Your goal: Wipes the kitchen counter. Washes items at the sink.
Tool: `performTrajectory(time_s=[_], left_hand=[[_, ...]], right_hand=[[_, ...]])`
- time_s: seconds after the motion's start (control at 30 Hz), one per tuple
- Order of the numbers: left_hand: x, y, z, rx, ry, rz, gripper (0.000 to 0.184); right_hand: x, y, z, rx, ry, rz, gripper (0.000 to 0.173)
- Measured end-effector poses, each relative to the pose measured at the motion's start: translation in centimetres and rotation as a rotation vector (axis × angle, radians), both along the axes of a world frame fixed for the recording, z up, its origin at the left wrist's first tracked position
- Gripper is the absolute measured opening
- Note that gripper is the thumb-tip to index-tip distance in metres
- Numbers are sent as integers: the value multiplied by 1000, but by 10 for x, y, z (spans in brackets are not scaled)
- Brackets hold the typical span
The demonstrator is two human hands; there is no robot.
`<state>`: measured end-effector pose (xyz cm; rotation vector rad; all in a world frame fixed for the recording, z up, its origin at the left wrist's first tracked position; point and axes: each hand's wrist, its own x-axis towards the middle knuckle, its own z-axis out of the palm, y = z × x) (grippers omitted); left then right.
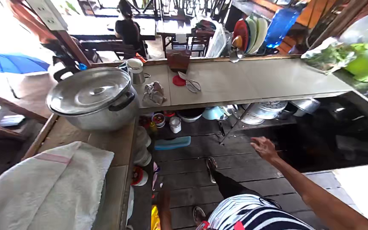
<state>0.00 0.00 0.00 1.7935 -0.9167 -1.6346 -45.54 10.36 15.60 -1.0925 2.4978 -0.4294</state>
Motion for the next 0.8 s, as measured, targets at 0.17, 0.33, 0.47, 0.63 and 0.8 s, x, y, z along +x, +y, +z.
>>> performTrajectory(time_s=[0.17, 0.33, 0.47, 0.63, 0.8], left_hand=[[-111, -126, 116, -467, -93, -442, 42], [-200, -270, 185, -672, -354, -436, 39], [-239, -375, 149, -799, -776, -373, 53], [-276, -443, 128, -604, -1105, -424, 52], [-310, -436, 134, -576, -1174, -278, 37]], right_hand=[[-23, -169, 4, -247, 117, 280, 37], [-46, -335, 0, -365, 45, 387, 44], [-58, -420, -12, -213, -22, 426, 77], [-73, -463, 4, 6, -169, 506, 97], [-118, -458, -11, -106, -161, 443, 96]])
